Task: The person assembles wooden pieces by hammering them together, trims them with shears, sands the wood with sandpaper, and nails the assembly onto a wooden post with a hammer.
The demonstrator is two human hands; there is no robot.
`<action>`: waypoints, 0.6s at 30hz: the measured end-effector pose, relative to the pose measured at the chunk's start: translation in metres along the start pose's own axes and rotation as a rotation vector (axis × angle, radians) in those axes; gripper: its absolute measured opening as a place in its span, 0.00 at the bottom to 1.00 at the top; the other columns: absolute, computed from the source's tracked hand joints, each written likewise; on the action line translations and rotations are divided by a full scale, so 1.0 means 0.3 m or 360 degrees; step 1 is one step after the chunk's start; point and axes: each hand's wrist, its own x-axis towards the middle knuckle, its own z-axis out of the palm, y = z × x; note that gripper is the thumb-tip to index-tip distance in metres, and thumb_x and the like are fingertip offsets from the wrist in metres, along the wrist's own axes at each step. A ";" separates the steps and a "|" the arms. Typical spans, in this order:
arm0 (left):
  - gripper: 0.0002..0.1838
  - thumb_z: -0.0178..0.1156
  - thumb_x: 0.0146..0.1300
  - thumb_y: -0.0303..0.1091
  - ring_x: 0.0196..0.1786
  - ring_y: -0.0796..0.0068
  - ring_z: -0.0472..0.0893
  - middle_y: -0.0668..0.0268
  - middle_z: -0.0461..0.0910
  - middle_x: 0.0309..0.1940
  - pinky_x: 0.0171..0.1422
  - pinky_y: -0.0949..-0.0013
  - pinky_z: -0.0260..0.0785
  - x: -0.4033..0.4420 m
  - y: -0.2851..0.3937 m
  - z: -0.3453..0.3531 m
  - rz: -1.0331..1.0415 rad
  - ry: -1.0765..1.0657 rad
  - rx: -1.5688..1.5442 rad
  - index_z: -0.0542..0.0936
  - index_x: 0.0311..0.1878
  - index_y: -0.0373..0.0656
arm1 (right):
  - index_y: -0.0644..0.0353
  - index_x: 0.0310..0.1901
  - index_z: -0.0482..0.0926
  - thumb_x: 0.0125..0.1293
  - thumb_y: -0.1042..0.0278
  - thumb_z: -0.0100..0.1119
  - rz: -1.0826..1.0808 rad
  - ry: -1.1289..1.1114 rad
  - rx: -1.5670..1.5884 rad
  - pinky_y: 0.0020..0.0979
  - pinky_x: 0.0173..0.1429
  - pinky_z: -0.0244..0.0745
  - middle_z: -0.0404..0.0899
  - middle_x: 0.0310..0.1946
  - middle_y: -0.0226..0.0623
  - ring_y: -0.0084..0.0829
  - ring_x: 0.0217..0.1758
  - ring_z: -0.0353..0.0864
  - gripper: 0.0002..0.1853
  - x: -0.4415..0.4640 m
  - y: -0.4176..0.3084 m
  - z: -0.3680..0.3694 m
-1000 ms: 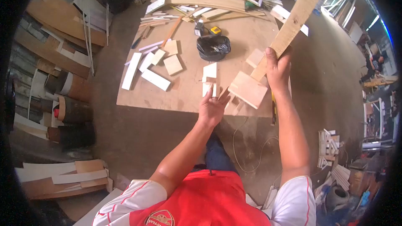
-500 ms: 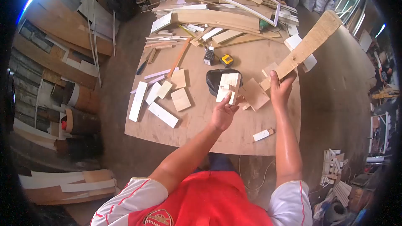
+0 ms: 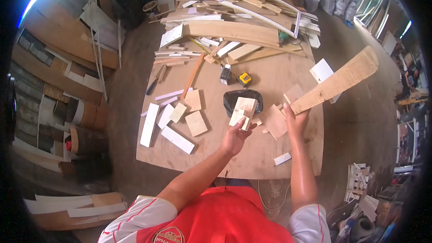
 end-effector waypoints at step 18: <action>0.22 0.63 0.77 0.49 0.64 0.56 0.81 0.66 0.81 0.55 0.71 0.51 0.67 -0.006 -0.092 -0.062 -0.0018 0.0055 -0.0322 0.75 0.67 0.52 | 0.65 0.78 0.58 0.61 0.64 0.82 -0.0024 -0.0044 -0.0035 0.48 0.71 0.74 0.77 0.65 0.56 0.51 0.68 0.80 0.50 -0.058 -0.022 -0.062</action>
